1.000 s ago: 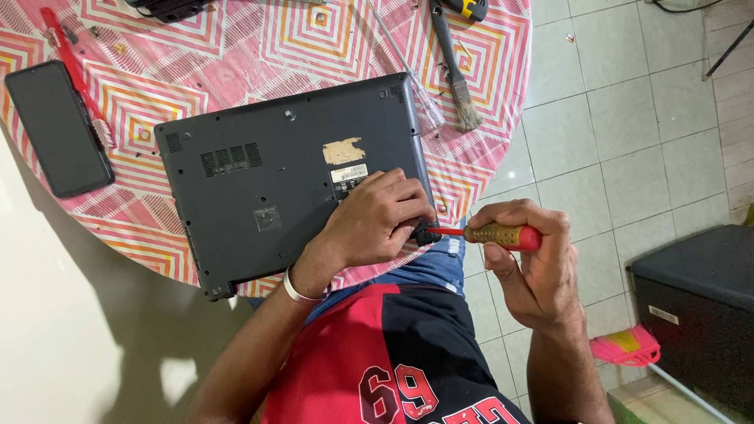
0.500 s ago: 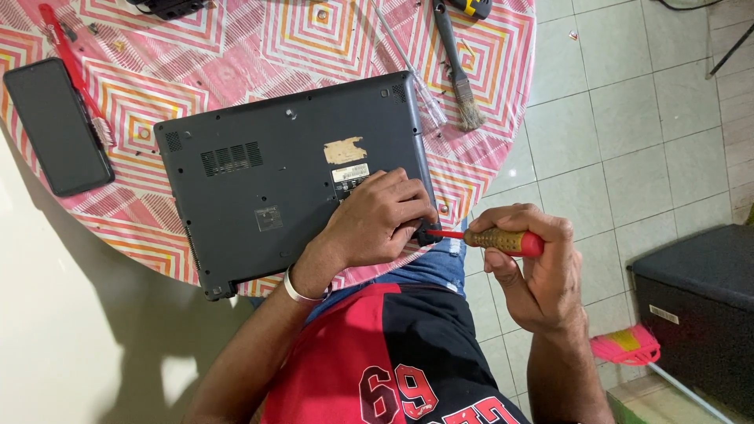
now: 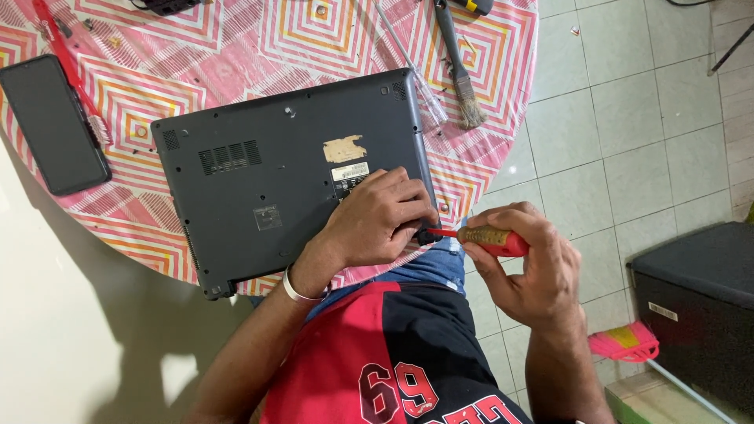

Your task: Removing and reattaching the back cover of a laptop using a screwdriver and prying tools.

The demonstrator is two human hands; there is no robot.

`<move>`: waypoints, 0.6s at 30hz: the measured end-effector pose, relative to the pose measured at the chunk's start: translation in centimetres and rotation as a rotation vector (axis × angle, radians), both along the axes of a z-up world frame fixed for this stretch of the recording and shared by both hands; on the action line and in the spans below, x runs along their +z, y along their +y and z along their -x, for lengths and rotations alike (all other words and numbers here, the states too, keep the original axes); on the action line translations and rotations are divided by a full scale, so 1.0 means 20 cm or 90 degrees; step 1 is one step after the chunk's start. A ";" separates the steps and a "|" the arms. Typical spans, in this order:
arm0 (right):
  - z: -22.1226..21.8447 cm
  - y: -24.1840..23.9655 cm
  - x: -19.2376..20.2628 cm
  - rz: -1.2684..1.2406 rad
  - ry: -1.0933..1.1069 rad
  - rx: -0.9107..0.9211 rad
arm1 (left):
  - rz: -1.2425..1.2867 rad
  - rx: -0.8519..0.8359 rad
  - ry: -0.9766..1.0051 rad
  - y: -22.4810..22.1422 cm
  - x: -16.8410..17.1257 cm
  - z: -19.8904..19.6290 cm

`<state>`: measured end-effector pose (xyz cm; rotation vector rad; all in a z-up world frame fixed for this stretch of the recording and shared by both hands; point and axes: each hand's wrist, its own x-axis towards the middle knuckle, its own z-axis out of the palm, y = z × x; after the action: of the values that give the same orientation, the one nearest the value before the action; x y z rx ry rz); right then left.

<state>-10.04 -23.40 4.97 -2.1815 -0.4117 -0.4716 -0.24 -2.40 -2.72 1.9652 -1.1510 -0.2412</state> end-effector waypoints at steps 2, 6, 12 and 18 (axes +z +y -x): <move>-0.03 0.02 -0.01 0.036 -0.026 -0.028 | 0.013 -0.008 0.006 0.00 0.02 -0.01; -0.07 0.05 0.00 0.056 -0.036 -0.048 | 0.025 -0.019 -0.003 0.01 0.02 -0.01; -0.09 0.11 0.14 -0.009 -0.008 0.036 | 0.031 -0.009 0.009 0.01 0.02 -0.01; -0.11 0.07 0.05 0.012 -0.134 -0.011 | 0.016 -0.020 -0.013 0.01 0.01 -0.01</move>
<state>-7.77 -21.97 5.95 -2.1615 -0.5136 -0.7134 -0.06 -2.17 -2.58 1.9325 -1.1938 -0.2218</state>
